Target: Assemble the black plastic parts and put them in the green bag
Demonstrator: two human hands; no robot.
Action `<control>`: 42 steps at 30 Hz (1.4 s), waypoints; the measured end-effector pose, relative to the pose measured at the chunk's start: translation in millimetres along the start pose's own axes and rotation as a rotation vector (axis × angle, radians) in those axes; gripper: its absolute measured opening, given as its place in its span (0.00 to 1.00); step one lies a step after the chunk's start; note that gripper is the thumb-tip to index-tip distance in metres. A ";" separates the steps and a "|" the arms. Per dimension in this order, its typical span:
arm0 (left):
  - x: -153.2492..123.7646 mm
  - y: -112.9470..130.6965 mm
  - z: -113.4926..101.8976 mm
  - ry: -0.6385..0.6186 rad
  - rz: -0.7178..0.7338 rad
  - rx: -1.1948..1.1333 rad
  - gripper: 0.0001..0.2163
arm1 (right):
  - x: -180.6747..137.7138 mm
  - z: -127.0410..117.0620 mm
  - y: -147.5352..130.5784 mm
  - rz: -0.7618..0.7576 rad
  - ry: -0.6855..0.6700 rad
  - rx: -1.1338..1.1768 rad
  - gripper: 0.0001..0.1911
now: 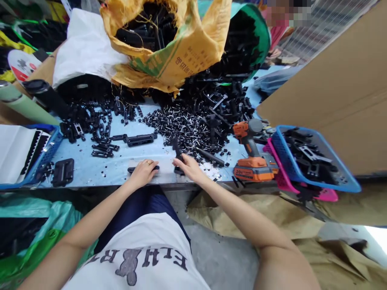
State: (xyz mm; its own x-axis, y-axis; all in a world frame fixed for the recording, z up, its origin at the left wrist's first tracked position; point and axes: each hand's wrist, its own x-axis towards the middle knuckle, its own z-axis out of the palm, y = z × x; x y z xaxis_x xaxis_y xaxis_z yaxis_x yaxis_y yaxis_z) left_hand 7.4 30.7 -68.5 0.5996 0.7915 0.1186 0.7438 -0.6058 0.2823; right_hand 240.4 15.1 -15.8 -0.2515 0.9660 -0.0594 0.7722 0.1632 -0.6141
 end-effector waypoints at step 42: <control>129.5 1.1 -4.3 -0.020 -0.225 -0.164 0.09 | 12.5 23.5 46.4 -0.373 0.092 -0.565 0.18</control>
State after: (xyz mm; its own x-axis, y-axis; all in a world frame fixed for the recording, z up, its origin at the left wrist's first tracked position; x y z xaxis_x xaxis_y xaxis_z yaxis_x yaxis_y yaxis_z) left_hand 84.6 132.9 -48.7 0.4316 0.9019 0.0176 0.8021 -0.3926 0.4501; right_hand 259.4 30.0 -63.5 -0.5287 0.8339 0.1588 0.8358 0.5440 -0.0739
